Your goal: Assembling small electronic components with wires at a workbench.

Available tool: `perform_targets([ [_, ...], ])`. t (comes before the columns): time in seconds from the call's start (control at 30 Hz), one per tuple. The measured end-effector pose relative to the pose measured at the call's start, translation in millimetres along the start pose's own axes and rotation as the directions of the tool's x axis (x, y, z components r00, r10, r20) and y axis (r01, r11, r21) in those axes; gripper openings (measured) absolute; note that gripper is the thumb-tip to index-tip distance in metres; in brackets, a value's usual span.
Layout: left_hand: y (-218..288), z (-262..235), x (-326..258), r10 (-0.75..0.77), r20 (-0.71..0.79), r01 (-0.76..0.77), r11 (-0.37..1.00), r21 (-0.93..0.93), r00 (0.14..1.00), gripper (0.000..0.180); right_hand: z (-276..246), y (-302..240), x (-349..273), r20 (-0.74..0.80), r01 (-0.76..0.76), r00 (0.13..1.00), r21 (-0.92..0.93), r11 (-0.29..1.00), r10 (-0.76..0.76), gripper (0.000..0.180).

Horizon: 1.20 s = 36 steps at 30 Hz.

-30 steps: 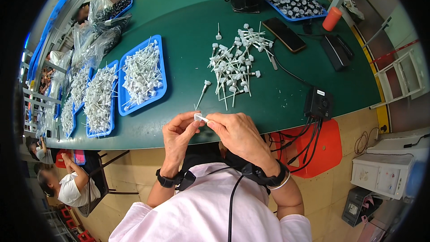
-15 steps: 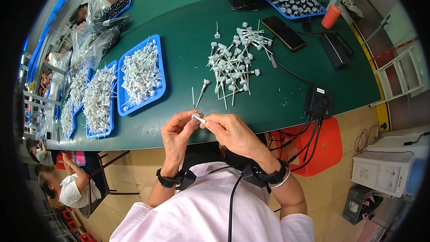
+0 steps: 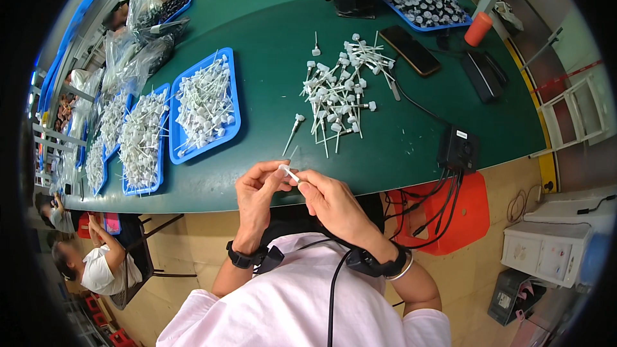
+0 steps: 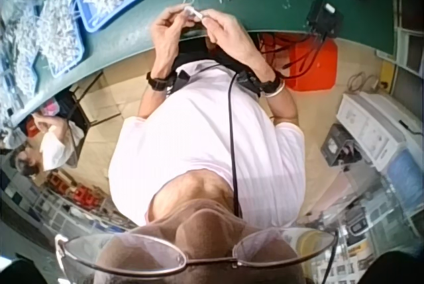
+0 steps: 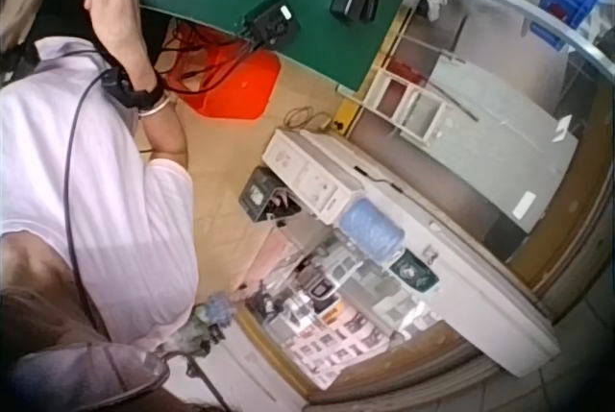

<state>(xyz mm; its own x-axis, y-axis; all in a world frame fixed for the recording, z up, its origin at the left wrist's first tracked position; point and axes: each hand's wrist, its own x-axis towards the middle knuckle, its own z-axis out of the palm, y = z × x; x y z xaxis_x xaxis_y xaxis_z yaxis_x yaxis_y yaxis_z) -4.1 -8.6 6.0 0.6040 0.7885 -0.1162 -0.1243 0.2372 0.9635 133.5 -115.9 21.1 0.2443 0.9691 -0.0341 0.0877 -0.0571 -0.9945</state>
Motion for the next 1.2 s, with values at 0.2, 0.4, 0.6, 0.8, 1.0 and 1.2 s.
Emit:
perform_targets([
  [0.2,-4.2,3.3,1.1,0.026,-0.051,-0.025,1.000,0.019,0.998,0.017,11.6,-9.5,-8.2,-0.167,0.059,0.978,-0.357,0.932,-0.125,0.015],
  [0.4,-11.4,6.9,1.2,0.086,-0.091,-0.086,0.996,0.005,0.992,0.014,18.5,-17.0,-6.2,-0.167,0.074,0.972,-0.445,0.892,-0.164,0.016],
  [0.6,-10.2,12.4,0.5,0.089,-0.122,-0.091,0.996,-0.012,0.989,0.018,17.6,-16.9,-4.2,-0.167,0.094,0.966,-0.480,0.872,-0.195,0.020],
  [0.8,-12.0,15.5,-2.2,0.130,-0.156,-0.126,0.991,0.034,0.979,0.019,19.5,-16.6,-2.8,-0.178,0.101,0.960,-0.505,0.857,-0.218,0.021],
  [1.0,-20.4,14.9,-3.7,0.329,-0.157,-0.274,0.917,0.290,0.931,0.020,21.9,-12.5,-1.1,-0.175,0.104,0.957,-0.541,0.834,-0.233,0.021],
  [1.2,-16.5,15.1,-5.9,0.433,-0.116,-0.322,0.800,0.506,0.894,0.019,21.9,-9.8,0.0,-0.172,0.105,0.956,-0.561,0.821,-0.240,0.022],
])
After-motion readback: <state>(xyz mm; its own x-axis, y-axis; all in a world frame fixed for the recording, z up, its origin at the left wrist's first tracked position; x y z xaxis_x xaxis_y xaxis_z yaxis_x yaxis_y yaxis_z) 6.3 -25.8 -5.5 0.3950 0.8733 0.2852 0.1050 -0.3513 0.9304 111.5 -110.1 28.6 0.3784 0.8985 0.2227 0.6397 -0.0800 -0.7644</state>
